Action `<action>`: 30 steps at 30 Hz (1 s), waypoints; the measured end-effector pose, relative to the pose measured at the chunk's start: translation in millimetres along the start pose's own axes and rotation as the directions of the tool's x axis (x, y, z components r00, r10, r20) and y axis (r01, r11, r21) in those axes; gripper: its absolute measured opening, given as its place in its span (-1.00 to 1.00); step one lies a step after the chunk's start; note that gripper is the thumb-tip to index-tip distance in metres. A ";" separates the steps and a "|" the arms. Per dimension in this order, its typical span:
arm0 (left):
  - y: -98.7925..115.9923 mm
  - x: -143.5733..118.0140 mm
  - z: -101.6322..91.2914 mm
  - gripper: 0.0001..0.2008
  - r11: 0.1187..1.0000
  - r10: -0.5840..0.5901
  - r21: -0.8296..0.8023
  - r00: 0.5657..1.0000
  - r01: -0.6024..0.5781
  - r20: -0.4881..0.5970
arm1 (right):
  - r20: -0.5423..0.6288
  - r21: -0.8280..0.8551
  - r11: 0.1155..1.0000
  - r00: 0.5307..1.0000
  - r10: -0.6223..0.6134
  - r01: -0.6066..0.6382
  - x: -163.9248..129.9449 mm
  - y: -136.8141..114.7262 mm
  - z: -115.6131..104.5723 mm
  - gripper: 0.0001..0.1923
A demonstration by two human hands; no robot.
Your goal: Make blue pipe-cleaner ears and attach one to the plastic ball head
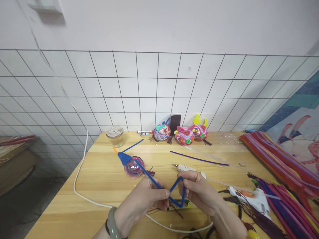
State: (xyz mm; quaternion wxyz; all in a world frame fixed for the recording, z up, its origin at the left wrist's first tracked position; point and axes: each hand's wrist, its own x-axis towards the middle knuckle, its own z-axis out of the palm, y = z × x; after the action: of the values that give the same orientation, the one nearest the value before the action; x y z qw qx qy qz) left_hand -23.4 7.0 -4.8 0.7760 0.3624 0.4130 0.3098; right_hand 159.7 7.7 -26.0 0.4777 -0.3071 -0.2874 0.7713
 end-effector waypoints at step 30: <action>1.8 -4.3 3.5 -0.80 1.000 0.004 0.001 1.000 -0.004 0.016 | 0.023 -0.166 0.984 0.998 -0.054 0.057 -2.7 -4.2 6.8 -0.74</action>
State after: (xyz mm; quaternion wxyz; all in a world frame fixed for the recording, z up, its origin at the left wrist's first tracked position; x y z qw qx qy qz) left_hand -22.7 3.6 -0.1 0.7785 0.3660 0.4061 0.3083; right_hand 157.9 5.7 -18.0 0.4690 -0.3306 -0.3639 0.7337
